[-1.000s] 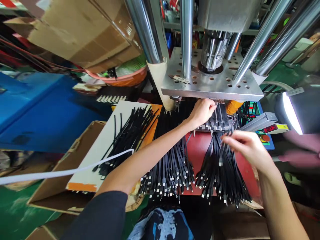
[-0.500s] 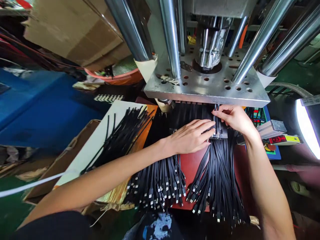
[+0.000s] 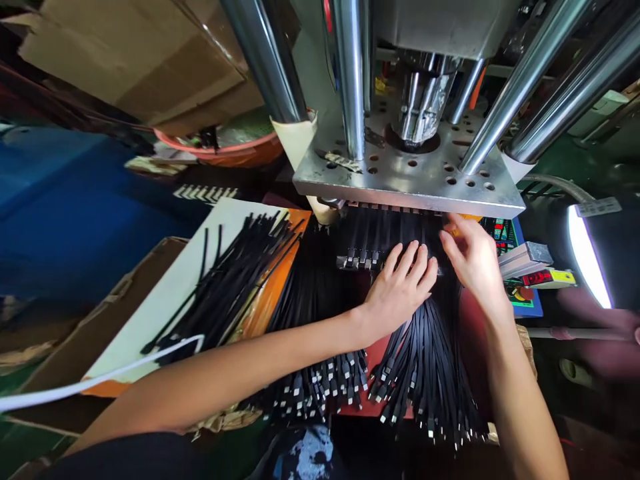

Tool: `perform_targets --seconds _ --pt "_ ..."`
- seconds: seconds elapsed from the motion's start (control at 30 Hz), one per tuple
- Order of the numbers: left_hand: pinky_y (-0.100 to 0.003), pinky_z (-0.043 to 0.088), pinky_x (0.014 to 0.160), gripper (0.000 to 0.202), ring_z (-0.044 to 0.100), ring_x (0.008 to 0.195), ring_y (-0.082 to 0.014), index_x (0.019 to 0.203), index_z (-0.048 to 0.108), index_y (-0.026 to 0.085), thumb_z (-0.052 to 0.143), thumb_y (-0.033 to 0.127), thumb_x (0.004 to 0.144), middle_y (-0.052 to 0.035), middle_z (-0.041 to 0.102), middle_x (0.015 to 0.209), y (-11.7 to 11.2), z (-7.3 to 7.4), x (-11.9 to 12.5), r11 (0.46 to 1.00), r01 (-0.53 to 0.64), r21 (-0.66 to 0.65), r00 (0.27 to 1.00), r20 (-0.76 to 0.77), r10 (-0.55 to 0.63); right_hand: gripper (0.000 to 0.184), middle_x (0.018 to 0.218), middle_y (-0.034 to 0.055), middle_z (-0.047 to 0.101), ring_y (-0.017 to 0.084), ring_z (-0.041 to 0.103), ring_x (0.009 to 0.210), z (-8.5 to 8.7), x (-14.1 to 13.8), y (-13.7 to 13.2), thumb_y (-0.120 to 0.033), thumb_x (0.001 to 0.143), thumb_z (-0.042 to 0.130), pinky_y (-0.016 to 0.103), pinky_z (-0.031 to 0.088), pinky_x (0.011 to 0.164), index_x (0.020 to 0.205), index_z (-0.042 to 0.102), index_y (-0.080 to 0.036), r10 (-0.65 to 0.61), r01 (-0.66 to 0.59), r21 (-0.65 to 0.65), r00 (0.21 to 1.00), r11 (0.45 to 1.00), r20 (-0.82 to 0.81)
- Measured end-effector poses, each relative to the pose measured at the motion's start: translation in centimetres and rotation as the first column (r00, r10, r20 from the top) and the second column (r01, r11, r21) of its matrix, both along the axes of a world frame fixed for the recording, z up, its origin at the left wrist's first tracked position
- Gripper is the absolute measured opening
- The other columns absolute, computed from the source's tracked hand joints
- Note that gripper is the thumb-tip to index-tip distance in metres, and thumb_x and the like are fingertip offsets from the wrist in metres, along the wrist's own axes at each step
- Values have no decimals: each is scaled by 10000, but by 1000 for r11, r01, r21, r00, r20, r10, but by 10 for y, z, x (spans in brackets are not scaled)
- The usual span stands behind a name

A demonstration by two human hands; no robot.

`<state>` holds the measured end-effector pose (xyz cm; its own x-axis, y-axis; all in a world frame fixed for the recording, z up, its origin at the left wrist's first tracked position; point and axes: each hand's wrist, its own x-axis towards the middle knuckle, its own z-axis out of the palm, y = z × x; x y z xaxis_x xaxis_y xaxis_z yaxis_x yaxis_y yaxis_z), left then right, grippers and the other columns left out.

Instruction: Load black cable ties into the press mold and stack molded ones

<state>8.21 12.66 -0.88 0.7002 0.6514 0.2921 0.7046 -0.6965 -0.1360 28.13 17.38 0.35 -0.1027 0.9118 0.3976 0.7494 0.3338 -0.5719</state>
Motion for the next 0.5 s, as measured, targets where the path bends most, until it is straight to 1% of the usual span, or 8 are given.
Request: perform_targets --seconds 0.07,0.13,0.17,0.2,0.27,0.33,0.43,0.5 --pt "-583 346 1284 634 421 1555 -405 1547 507 59 587 433 1043 -254 463 1647 -1 3 2 997 11 -72 999 34 -8 451 1159 133 669 267 706 968 3 1 -23 -206 1022 443 398 580 849 1370 727 -246 35 -23 -55 975 998 221" --pt "-614 305 1297 665 404 1563 -409 1551 506 45 545 478 1048 -253 453 1657 6 8 3 988 17 -155 994 107 0 551 1149 147 649 277 708 957 6 1 -33 -146 1005 379 380 582 792 1435 704 -258 30 32 -144 914 989 404" --pt "-637 280 1300 661 402 1563 -410 1555 503 41 513 475 1057 -249 455 1658 13 11 5 981 13 -192 989 145 15 581 1139 153 649 282 710 939 7 -1 -31 -137 1005 363 378 582 774 1481 673 -262 13 74 -170 887 983 461" --pt "-660 252 1301 646 398 1565 -409 1562 495 39 484 453 1066 -243 457 1658 22 13 6 974 4 -225 983 178 37 605 1139 160 653 292 714 938 7 -3 -26 -135 1005 357 385 584 776 1531 627 -264 -1 107 -185 868 977 497" --pt "-683 206 1303 612 384 1573 -401 1568 485 35 452 392 1072 -239 455 1660 43 17 10 963 -16 -269 972 223 79 640 1205 184 659 322 722 982 7 -8 -5 -132 998 372 416 587 821 1602 542 -257 -30 155 -195 850 969 525" --pt "-665 220 1297 573 413 1553 -390 1546 507 30 443 339 1067 -240 481 1642 66 20 14 958 -26 -284 965 241 98 636 1309 210 657 353 718 1051 7 -13 21 -128 983 410 450 579 883 1596 545 -233 -54 184 -199 850 963 524" --pt "-603 353 1232 497 536 1441 -384 1445 590 7 428 280 1062 -263 589 1532 98 25 21 951 -45 -307 965 234 122 531 1387 249 660 388 671 1178 9 -18 55 -121 988 440 502 529 997 1484 629 -123 -57 183 -197 856 963 514" --pt "-556 444 1158 449 625 1332 -382 1343 657 -6 410 247 1065 -280 670 1408 117 28 26 937 -54 -346 968 212 134 466 1367 284 667 369 648 1209 12 -21 74 -138 1038 402 504 475 1064 1432 627 -31 -63 180 -183 857 966 511"
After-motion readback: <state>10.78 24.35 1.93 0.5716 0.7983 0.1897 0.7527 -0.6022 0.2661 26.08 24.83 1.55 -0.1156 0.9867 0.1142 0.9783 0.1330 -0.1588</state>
